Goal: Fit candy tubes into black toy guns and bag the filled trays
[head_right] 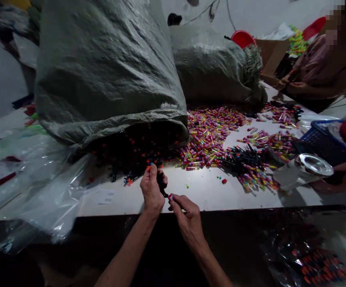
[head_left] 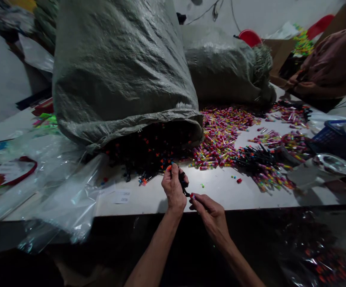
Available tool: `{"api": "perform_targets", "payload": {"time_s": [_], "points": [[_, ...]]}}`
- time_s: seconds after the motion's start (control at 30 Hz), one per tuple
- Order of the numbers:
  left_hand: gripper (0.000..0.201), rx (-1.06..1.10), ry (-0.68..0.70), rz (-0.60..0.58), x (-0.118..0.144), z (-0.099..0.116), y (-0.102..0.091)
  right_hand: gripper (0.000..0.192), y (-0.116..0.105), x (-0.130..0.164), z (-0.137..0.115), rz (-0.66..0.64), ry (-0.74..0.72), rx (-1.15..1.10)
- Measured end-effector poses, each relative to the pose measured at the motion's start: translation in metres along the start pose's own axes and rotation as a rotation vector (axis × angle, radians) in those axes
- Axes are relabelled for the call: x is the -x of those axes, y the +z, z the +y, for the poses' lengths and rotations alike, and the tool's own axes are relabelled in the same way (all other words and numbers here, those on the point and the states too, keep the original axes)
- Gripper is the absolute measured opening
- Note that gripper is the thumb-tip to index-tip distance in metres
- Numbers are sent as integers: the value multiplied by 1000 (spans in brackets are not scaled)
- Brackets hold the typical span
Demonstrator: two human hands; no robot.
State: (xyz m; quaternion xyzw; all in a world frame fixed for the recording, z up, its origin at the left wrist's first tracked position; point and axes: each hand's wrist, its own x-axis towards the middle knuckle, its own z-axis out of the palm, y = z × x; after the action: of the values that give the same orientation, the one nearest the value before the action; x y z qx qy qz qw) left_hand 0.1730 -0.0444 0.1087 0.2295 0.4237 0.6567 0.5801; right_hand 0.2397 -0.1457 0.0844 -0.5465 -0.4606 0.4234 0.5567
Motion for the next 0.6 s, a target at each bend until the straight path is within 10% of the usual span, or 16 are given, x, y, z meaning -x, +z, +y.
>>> {"api": "perform_targets", "payload": {"time_s": [0.37,0.47,0.6], "points": [[41,-29,-126,-59,6,-27,0,29,-3,5,11,-7,57,103],[39,-266,-96,-192,-2,-38,-8,34,-45,-8,11,42,96,192],[31,-923,403,-394,-35,-21,-36,39,-142,-44,15,437,-94,651]]}}
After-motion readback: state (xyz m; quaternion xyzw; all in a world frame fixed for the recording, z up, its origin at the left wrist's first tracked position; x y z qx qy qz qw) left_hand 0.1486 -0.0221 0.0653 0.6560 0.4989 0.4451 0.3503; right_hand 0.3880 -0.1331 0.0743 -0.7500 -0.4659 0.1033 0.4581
